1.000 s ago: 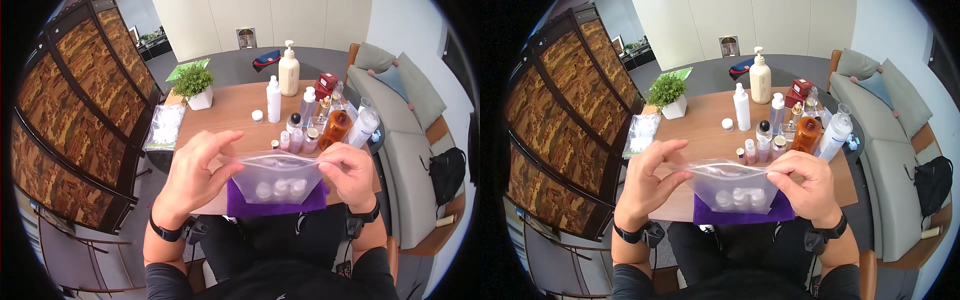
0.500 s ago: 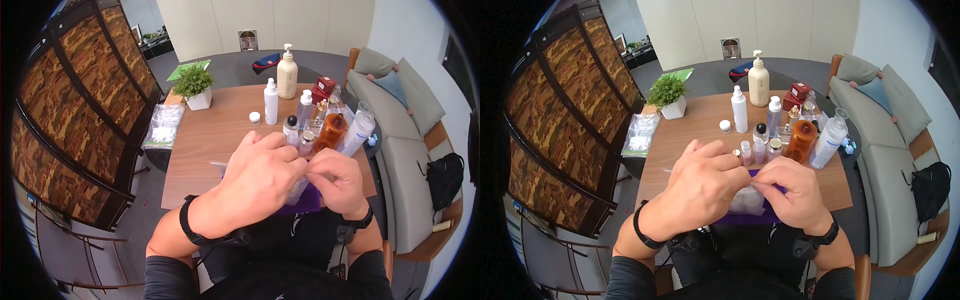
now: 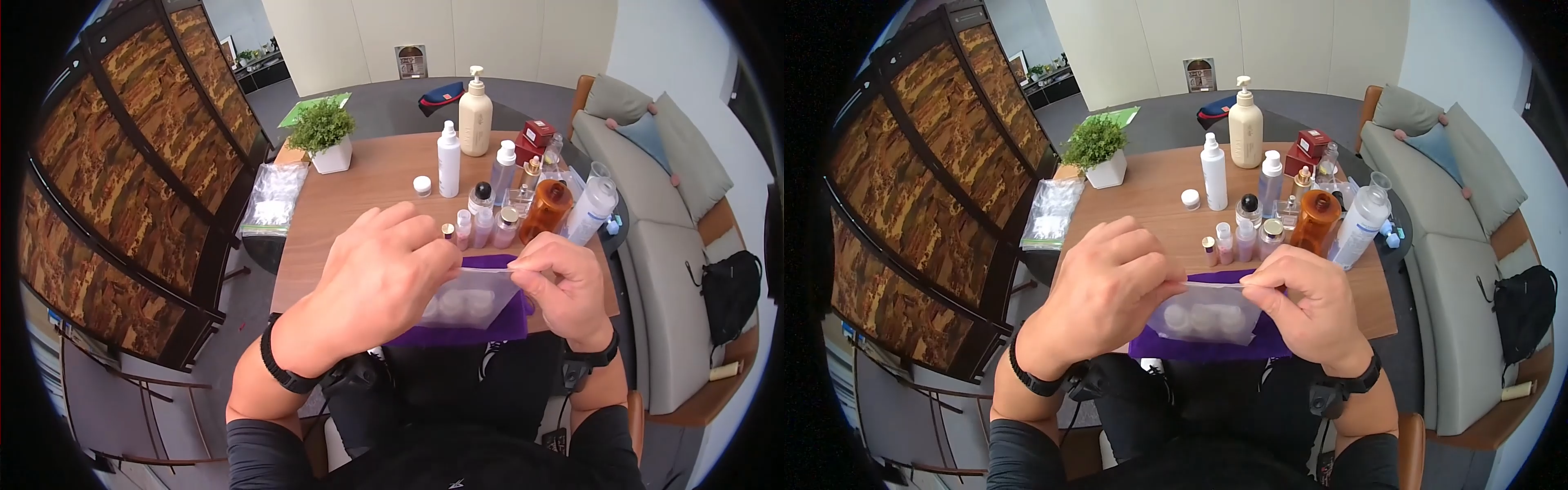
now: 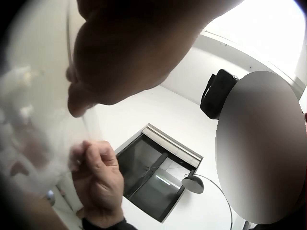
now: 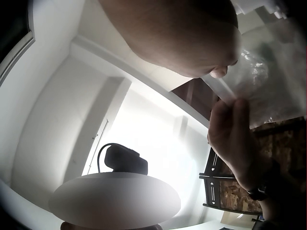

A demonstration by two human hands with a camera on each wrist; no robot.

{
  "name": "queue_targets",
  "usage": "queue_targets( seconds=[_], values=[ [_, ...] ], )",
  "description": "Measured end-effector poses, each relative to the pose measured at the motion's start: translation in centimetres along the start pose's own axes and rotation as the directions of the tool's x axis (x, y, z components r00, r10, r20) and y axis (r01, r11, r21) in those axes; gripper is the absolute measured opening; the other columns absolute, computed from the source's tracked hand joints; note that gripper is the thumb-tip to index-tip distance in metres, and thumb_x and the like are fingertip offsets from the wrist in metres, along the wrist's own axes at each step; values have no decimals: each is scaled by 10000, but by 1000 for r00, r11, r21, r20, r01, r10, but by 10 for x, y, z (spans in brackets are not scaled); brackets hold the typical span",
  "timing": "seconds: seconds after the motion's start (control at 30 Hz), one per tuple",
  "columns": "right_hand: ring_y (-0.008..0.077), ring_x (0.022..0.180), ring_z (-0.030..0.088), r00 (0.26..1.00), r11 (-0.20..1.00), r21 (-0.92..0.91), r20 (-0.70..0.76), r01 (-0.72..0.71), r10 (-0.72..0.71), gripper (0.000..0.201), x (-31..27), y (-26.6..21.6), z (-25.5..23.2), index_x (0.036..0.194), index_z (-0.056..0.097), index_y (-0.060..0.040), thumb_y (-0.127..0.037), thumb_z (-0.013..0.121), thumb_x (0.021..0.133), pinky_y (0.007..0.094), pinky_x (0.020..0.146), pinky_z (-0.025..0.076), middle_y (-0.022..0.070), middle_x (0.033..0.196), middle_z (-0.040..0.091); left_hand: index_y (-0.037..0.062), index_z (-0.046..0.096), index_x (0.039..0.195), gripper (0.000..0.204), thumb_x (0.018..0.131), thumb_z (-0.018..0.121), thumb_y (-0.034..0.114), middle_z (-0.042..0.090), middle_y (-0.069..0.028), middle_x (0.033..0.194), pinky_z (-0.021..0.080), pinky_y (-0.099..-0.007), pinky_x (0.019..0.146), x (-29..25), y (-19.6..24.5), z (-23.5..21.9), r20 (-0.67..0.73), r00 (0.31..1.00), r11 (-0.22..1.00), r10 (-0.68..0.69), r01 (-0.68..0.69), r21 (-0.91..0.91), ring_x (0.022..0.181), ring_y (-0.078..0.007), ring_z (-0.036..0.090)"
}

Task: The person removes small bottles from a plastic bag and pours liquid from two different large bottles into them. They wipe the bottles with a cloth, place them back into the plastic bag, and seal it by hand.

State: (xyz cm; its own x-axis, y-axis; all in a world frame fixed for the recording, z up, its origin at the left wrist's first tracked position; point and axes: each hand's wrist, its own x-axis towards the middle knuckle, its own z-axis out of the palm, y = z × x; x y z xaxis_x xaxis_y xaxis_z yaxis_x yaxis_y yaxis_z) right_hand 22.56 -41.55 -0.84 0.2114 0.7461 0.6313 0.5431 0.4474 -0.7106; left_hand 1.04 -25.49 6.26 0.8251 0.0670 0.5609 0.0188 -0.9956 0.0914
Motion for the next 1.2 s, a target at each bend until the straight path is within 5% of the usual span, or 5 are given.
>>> queue_targets(
  seconds=[0.8,1.0,1.1,1.13,1.2],
  values=[
    [117,832,640,979,963,176,48,-202,196,80,0,4,-16,951,757,21,-33,816,951,273,750,505,58,930,716,45,719,885,200,770,876,0,629,-82,836,527,-424,716,-44,-44,-26,-36,999,997,-1,-2,-77,794,-310,618],
    [146,899,678,943,947,103,176,-303,282,110,5,4,-26,1041,786,36,-45,793,969,289,818,530,88,998,754,34,775,961,239,762,908,28,601,-73,811,510,-392,660,-59,-47,-24,-69,997,995,-18,11,-99,764,-304,598],
    [225,1143,693,955,967,-30,151,-252,253,521,13,-9,-34,1411,716,9,-199,833,947,365,991,534,134,1256,769,25,783,1050,313,793,933,123,620,-74,832,503,-380,655,-68,-54,-21,-190,982,997,-9,-6,-77,772,-277,599],
    [225,1143,693,955,968,-39,159,-249,252,521,19,-18,-32,1411,716,9,-199,833,947,365,991,534,134,1256,769,25,783,1050,313,793,933,123,620,-74,832,503,-380,655,-71,-54,-18,-200,980,997,-14,-2,-79,772,-277,599],
    [276,1205,677,981,922,-374,192,95,-23,719,36,-43,-25,1488,643,5,-289,892,881,403,1025,522,133,1353,730,42,784,1110,314,836,911,129,672,-92,907,531,-380,711,-78,-52,-13,-349,925,952,-150,40,-303,813,-258,634]
  ],
)
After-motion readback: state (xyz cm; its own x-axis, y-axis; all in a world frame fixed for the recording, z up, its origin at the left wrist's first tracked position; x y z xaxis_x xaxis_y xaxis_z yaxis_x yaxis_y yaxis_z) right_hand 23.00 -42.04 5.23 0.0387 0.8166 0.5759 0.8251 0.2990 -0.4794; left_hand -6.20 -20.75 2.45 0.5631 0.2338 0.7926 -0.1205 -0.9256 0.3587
